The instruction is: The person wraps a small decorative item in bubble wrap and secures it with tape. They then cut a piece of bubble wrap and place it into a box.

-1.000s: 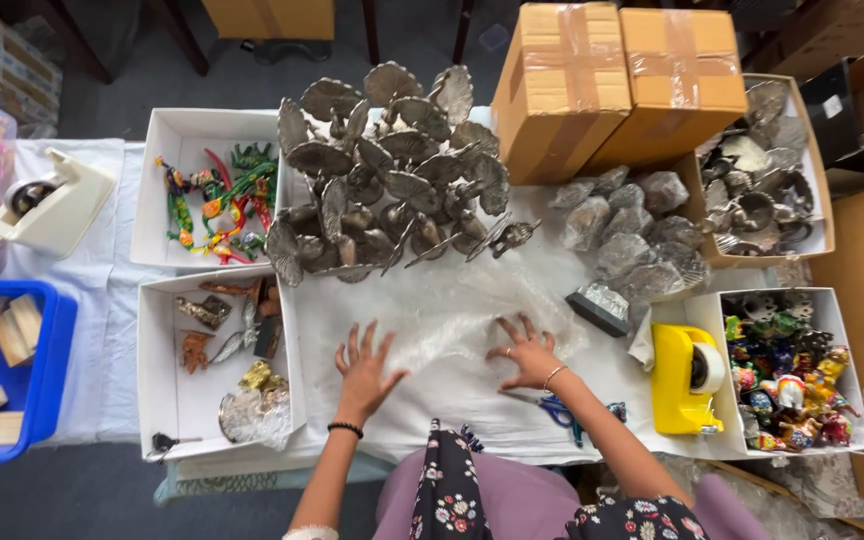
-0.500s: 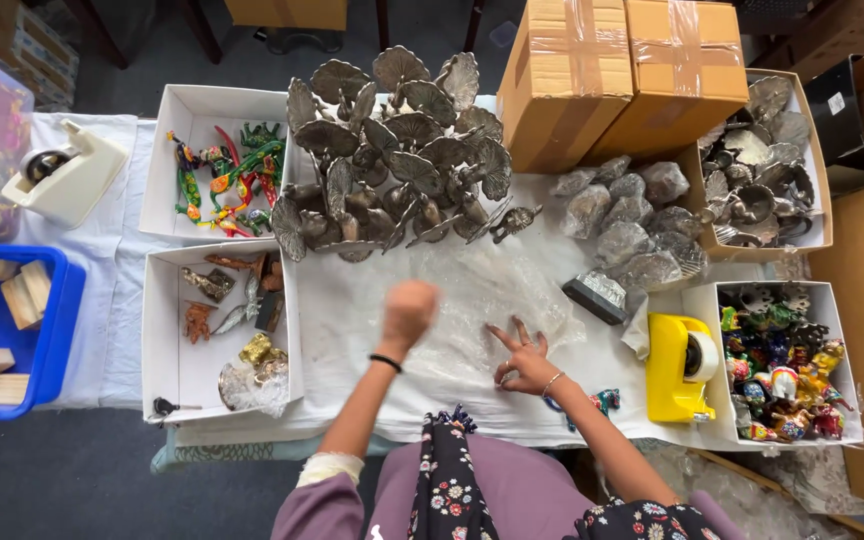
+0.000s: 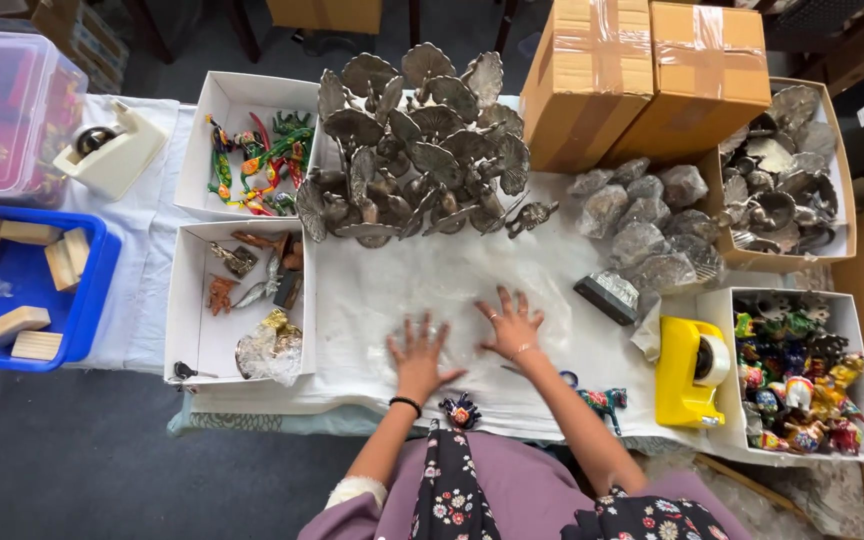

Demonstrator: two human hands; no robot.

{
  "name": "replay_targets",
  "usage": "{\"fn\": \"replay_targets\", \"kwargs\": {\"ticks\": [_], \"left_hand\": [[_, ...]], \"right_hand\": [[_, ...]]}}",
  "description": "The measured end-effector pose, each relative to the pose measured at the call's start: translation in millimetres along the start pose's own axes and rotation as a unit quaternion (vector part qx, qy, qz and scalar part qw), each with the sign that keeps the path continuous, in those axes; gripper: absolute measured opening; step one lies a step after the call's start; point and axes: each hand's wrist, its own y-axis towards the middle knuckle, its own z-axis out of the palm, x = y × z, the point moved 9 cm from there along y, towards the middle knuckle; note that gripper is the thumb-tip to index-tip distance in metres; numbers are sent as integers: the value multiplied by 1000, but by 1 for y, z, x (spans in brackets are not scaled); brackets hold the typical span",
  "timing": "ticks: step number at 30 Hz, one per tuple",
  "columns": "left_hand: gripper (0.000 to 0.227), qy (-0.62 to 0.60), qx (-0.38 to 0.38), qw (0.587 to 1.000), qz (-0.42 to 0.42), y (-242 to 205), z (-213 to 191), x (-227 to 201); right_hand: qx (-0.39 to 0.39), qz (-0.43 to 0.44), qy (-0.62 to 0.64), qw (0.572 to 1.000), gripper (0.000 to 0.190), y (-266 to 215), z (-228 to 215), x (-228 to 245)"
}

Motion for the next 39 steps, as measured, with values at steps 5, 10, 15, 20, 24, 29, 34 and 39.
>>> {"fn": "replay_targets", "kwargs": {"ticks": [5,10,15,20,24,29,34,39], "left_hand": [[125,-37,232,959,-159,-13,-44,34],[83,-13,43,996,77,12,-18,-6],[42,-57,20,959,278,25,-23,-71],[27,-226,-14,962,150,49,-39,-80],[33,-271,-26,959,80,53,-21,-90],[29,-176,-27,982,69,45,6,-98],[48,-196,-50,979,33,42,-31,-109],[51,-238,-75,966,-65,34,-29,-98]], "right_hand": [[147,-1,-89,985,143,3,-47,-12],[27,-188,-63,980,88,25,-73,0],[-123,-223,169,952,48,-46,-114,-26],[8,-33,61,998,24,-129,-53,-96],[-19,-59,53,997,42,-150,-49,-95],[-4,-49,1,999,52,-144,-39,-91],[39,-85,3,996,42,-141,-53,-85],[65,-88,146,983,41,-143,-44,-96]]}}
